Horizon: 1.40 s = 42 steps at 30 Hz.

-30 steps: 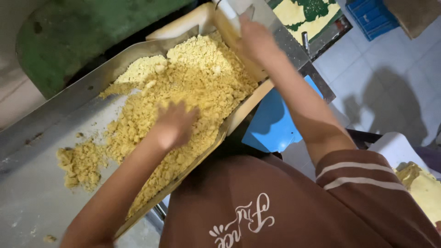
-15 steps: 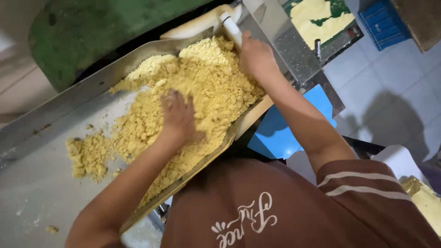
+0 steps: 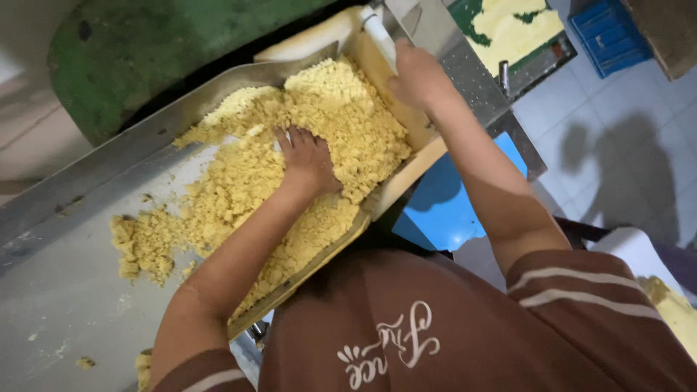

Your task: The person processes yellow dough by hand into a metal machine chute, using their hands to break apart and push the material toward a roller mechanism.

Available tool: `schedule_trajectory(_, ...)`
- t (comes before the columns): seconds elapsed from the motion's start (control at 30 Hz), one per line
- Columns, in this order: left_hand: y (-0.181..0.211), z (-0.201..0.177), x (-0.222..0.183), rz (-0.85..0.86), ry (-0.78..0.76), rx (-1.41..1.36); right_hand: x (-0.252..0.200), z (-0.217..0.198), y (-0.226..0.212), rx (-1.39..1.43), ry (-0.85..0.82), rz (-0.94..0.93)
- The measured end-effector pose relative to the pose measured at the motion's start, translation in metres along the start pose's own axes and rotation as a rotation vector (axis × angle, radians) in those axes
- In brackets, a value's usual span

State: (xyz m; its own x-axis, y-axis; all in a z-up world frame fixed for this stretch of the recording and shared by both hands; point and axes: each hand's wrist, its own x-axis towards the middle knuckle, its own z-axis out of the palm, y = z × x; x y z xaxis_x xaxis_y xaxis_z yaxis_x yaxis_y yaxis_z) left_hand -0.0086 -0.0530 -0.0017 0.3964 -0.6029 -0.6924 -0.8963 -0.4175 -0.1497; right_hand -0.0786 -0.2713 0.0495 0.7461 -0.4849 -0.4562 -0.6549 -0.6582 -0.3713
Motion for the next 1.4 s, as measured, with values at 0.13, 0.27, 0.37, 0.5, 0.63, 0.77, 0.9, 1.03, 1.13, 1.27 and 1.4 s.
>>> schedule_trajectory(0.13,0.006,-0.024,-0.004,0.014,-0.044,-0.106,-0.002,-0.001,-0.025,-0.011,0.026,0.096)
schedule_trajectory(0.27,0.018,-0.019,0.005,0.033,0.013,-0.149,-0.016,0.01,-0.046,-0.077,-0.022,0.167)
schedule_trajectory(0.37,0.023,-0.017,0.009,0.086,0.076,-0.055,-0.025,0.007,-0.054,-0.086,-0.013,0.167)
schedule_trajectory(0.5,0.01,-0.001,-0.015,0.378,0.114,-0.051,-0.005,-0.016,-0.007,-0.018,-0.021,0.044)
schedule_trajectory(0.63,-0.037,-0.03,-0.123,0.326,-0.23,-0.339,-0.018,-0.023,0.001,-0.145,0.053,-0.107)
schedule_trajectory(0.77,-0.079,0.043,-0.158,0.148,-0.214,-0.155,0.01,0.018,-0.002,-0.239,-0.01,0.03)
schedule_trajectory(0.9,-0.088,0.063,-0.174,0.076,-0.184,-0.193,0.015,0.033,-0.018,-0.199,0.011,0.123)
schedule_trajectory(1.03,-0.07,0.073,-0.132,0.128,0.07,-0.033,0.002,0.03,-0.024,-0.199,0.032,0.082)
schedule_trajectory(1.13,-0.048,0.044,-0.099,0.067,0.217,-0.036,-0.023,0.001,-0.049,-0.066,-0.013,0.229)
schedule_trajectory(1.27,-0.032,-0.017,-0.077,0.033,0.073,0.051,-0.025,-0.026,-0.021,-0.023,-0.016,0.066)
schedule_trajectory(1.4,-0.016,-0.007,-0.01,0.024,0.019,-0.127,-0.024,-0.021,-0.002,-0.08,0.029,-0.106)
